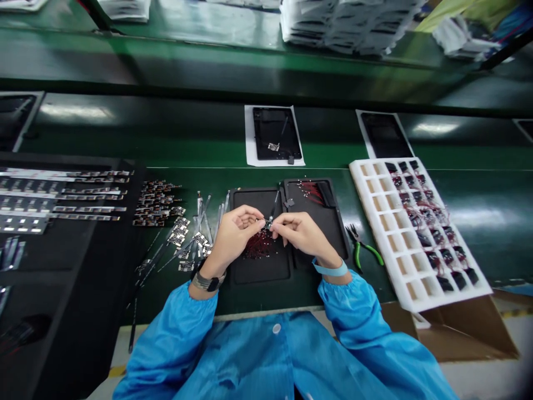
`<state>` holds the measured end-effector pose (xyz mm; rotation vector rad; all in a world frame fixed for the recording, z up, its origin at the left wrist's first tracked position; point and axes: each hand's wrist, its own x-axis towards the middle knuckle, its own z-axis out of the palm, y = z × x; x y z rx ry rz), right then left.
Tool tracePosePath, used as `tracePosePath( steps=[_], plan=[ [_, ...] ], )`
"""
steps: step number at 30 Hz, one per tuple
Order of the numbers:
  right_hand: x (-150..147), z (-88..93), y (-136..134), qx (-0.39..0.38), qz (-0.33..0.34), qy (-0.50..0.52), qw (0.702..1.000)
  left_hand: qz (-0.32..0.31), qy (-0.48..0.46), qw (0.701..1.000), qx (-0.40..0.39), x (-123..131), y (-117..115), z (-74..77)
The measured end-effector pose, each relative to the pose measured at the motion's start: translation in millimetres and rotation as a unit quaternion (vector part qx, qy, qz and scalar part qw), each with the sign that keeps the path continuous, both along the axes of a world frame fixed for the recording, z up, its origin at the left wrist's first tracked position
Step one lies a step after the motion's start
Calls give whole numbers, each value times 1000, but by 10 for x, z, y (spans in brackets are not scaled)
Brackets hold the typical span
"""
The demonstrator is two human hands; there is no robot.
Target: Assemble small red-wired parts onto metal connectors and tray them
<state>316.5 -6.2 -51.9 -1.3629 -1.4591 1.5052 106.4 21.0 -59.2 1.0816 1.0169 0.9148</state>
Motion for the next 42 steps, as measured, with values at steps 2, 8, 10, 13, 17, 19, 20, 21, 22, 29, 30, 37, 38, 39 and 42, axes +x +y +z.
tracePosePath(
  steps=[2,8,10,13,17,19,20,21,22,29,30,37,38,39,42],
  plan=[
    [-9,1,-4,7,2,0,1000,-3,-3,1000,-3,9,-1,-4],
    [-43,60,-13,16,19,-15,1000,-4,7,1000,3,14,12,-1],
    [-48,64,-15,23,26,-20,999,-7,9,1000,3,11,12,3],
    [-42,39,-18,52,25,-44,997,-8,7,1000,-1,12,11,11],
    [-23,-16,-26,100,18,-96,990,-7,5,1000,-10,22,6,7],
    [-17,-32,-31,121,19,-113,986,-5,5,1000,-17,29,1,-6],
    [-16,-35,-33,130,19,-120,984,-3,5,1000,-20,33,-2,-15],
    [-17,-35,-34,137,18,-126,982,0,4,1000,-23,36,-5,-23],
    [-18,-34,-34,142,17,-130,981,3,4,1000,-26,40,-8,-30],
    [-20,-7,-30,133,8,-148,980,25,29,999,-7,68,-29,-6],
    [-20,-5,-31,131,5,-150,980,29,32,999,-5,70,-29,-1],
    [-49,-5,-45,137,4,-148,979,35,42,998,3,67,-31,-26],
    [-54,-6,-45,142,4,-152,978,38,47,998,6,67,-33,-29],
    [-57,-6,-45,148,3,-158,976,41,52,998,10,67,-33,-31],
    [-50,-13,-40,153,4,-160,975,39,53,998,9,59,-25,-29]
  ],
)
